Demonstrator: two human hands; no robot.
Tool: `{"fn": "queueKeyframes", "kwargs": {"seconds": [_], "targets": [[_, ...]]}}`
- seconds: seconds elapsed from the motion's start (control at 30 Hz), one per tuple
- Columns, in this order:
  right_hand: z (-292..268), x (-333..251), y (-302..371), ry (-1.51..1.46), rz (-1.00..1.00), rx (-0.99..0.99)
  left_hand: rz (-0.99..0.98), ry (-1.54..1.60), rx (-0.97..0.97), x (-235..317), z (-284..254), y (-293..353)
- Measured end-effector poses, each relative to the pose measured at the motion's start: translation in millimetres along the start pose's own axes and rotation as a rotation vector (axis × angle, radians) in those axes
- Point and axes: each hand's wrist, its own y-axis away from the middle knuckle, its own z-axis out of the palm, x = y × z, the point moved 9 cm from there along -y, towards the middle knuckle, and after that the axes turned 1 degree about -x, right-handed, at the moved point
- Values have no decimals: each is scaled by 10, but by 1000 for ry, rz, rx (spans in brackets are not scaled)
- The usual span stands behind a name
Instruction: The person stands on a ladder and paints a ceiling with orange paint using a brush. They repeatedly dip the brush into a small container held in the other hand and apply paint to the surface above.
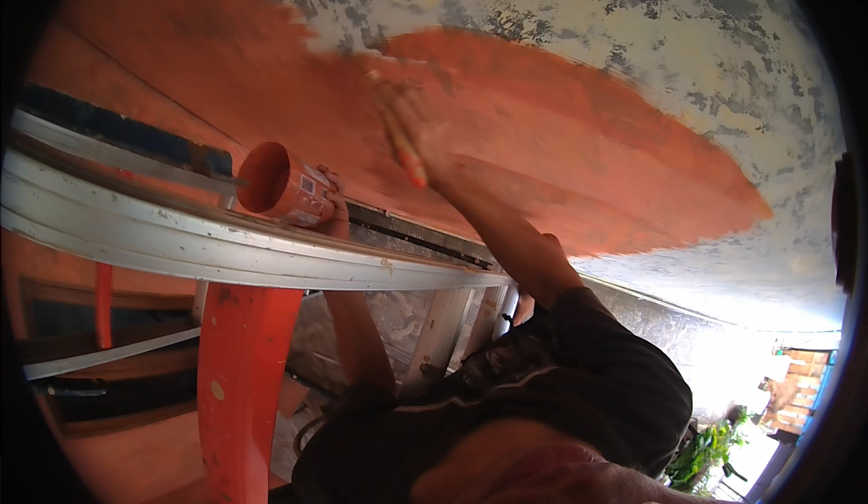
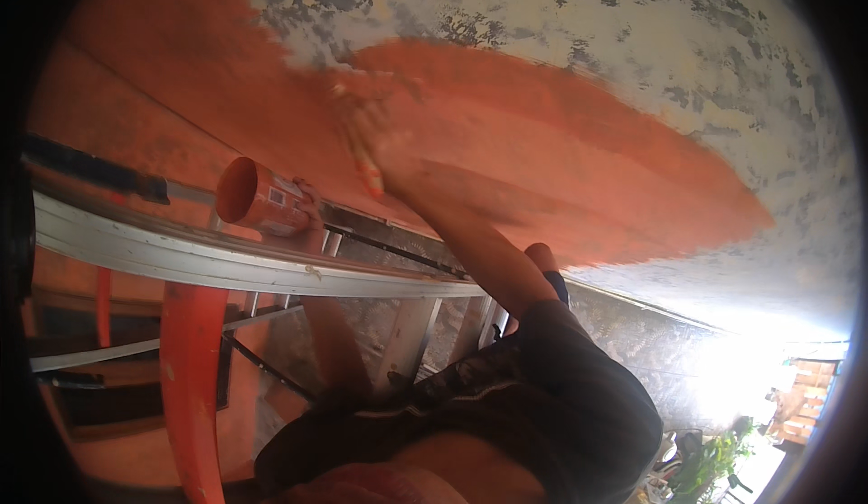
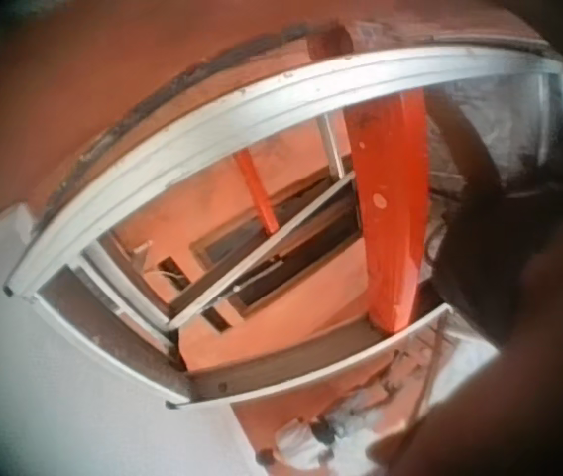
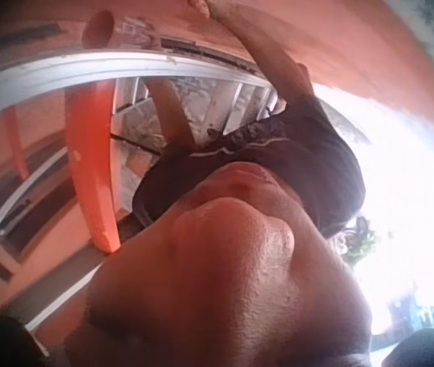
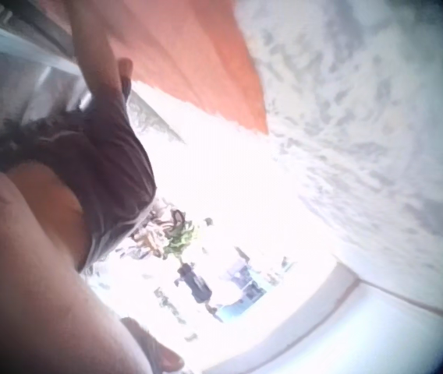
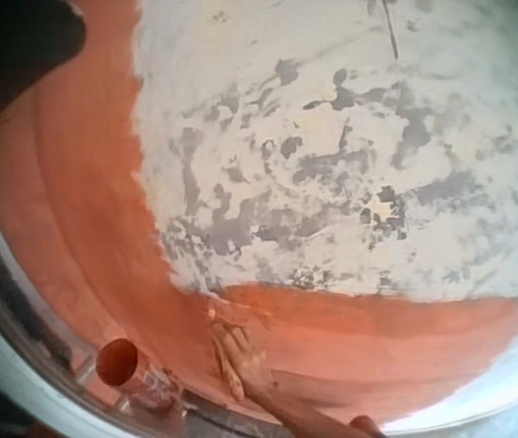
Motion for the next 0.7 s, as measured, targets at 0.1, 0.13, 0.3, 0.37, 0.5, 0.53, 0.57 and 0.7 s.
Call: {"fn": "queueKeyframes", "kwargs": {"seconds": [0.1,0.13,0.3,0.37,0.5,0.53,0.57,0.7], "targets": [[-677,559,704,185,44,93,42,10,45,-5,-49,44],[-1021,854,1062,207,137,160,56,-27,28,2,-13,23],[-2678,220,1236,428,479,581,51,-155,140,128,-147,-10],[-2509,-46,1090,665,353,427,65,-181,134,126,-204,-23],[-1408,204,751,401,266,301,29,-44,46,-89,-122,-35],[-1102,169,608,360,187,303,20,-7,117,-72,-149,18],[-875,157,462,348,109,316,5,4,121,-103,-134,-47],[300,156,42,146,136,-22,63,-11,154,-36,-63,-3]]}}
